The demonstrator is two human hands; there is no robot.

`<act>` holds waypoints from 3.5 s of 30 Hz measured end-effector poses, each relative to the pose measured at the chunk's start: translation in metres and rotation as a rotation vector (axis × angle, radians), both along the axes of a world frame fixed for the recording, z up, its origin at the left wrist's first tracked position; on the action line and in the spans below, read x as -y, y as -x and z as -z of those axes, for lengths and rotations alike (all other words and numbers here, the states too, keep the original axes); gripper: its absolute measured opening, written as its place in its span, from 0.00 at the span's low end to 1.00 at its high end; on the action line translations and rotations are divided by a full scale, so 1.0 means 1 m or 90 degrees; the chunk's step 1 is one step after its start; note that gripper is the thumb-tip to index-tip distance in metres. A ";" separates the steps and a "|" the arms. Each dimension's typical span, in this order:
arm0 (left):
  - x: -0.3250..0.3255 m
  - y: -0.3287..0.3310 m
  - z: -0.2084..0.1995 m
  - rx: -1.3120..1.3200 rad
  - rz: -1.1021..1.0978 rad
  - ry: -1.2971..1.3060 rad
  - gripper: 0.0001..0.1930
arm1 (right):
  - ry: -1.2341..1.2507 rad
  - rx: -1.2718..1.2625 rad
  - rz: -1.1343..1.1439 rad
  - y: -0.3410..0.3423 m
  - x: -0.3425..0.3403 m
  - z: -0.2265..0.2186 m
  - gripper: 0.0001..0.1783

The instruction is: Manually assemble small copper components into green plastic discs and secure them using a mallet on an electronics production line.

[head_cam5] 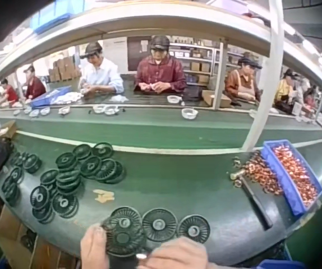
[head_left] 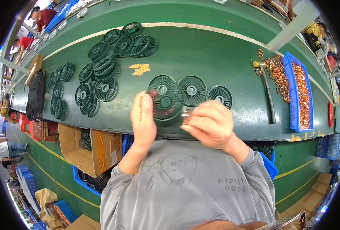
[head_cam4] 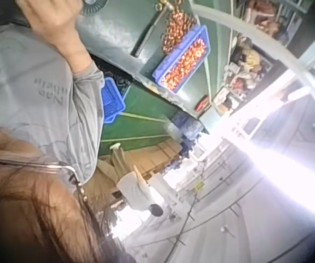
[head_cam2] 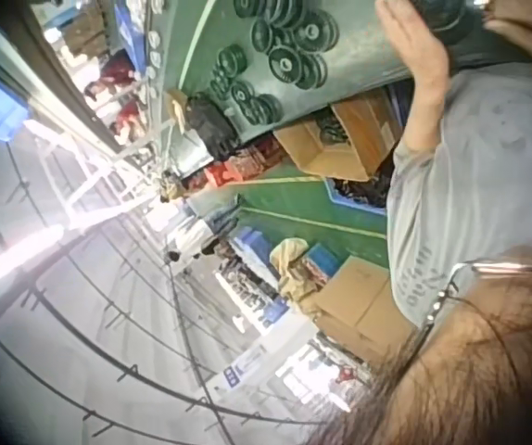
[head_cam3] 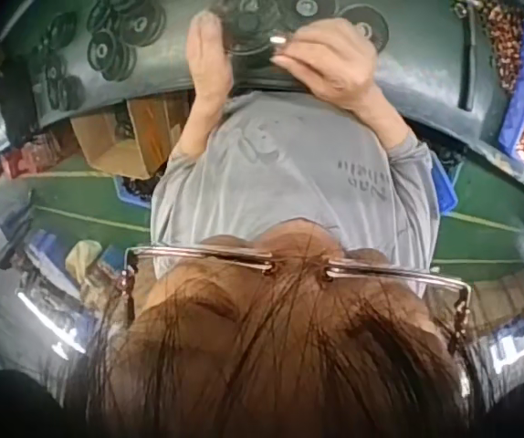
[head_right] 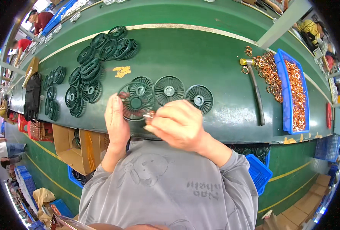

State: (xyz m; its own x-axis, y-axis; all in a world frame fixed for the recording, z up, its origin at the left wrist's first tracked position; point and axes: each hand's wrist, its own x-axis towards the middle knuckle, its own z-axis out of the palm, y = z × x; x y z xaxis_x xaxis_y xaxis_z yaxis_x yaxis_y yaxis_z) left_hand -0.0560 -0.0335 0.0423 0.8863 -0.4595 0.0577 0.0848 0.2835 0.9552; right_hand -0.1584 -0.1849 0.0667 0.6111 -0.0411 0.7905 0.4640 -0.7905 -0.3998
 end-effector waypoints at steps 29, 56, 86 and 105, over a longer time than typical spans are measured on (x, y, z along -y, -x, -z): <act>0.007 0.015 0.012 0.097 0.118 -0.124 0.16 | -0.028 -0.191 0.114 0.000 -0.009 0.017 0.09; -0.014 -0.026 0.024 0.265 -0.136 -0.161 0.21 | 0.050 -0.493 0.759 0.049 0.198 0.061 0.16; 0.004 -0.011 0.022 0.587 -0.180 -0.157 0.19 | 0.080 -0.292 0.564 0.017 0.130 0.035 0.25; -0.091 -0.115 0.051 0.611 -0.302 -0.777 0.39 | 0.083 -0.419 0.659 0.062 0.190 0.065 0.14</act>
